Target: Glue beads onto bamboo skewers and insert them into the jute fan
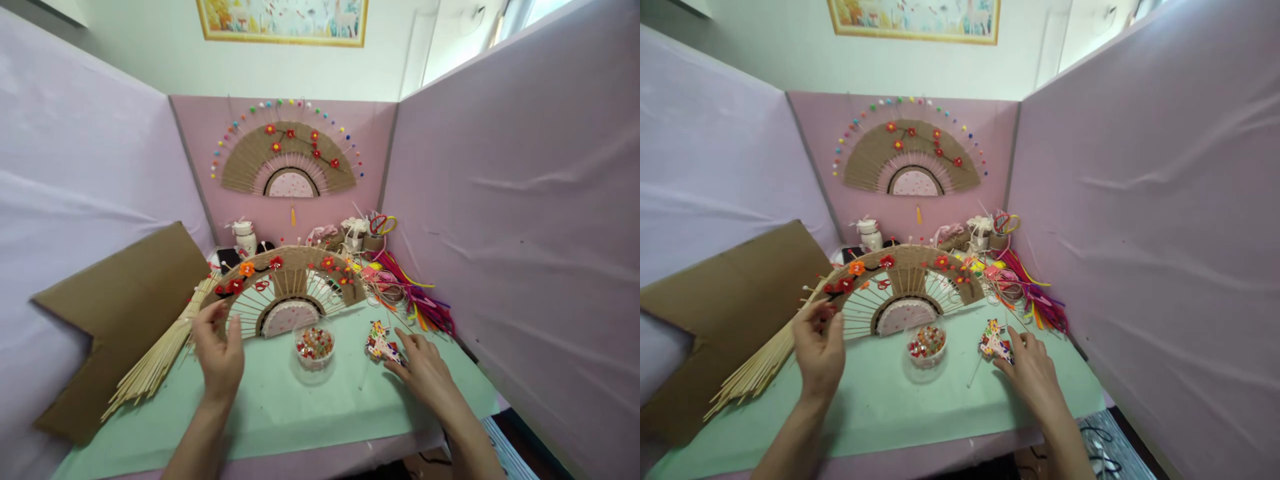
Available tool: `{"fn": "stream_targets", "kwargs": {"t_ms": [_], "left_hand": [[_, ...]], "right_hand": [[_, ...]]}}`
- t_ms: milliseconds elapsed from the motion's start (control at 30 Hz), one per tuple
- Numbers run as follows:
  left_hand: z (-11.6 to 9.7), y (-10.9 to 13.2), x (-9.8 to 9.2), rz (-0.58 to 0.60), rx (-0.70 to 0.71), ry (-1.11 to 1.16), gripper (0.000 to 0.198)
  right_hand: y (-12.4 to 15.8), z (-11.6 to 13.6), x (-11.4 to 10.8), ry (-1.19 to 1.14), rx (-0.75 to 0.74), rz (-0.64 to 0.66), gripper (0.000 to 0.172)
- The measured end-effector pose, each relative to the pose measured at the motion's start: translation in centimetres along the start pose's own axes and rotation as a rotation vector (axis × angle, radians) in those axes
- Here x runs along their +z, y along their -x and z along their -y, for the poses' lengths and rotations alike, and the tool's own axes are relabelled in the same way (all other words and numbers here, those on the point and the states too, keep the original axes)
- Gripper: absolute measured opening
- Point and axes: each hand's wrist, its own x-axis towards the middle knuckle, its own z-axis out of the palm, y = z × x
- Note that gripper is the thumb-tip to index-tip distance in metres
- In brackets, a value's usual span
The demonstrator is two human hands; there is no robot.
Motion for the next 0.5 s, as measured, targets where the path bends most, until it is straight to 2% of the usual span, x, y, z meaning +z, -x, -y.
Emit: {"fn": "stream_targets", "kwargs": {"t_ms": [67, 133, 233, 367, 500], "left_hand": [[-1.4, 2.0, 0.6, 0.252, -0.024, -0.011, 0.038], [-2.6, 3.9, 1.2, 0.449, -0.038, -0.02, 0.046], [-4.2, 6.1, 2.2, 0.636, -0.029, -0.014, 0.056], [-5.4, 7.1, 3.7, 0.659, -0.037, -0.001, 0.051], [-5.6, 6.7, 4.4, 0.601, -0.03, -0.01, 0.041]], "right_hand": [[-0.1, 0.4, 0.2, -0.013, 0.004, 0.036, 0.061], [-0.1, 0.3, 0.8, -0.038, 0.001, 0.078, 0.06], [-0.3, -0.4, 2.1, -0.131, -0.026, 0.101, 0.054], [-0.9, -2.2, 3.5, -0.354, -0.081, 0.046, 0.05], [-0.7, -4.7, 2.8, -0.648, 0.044, -0.072, 0.048]]}}
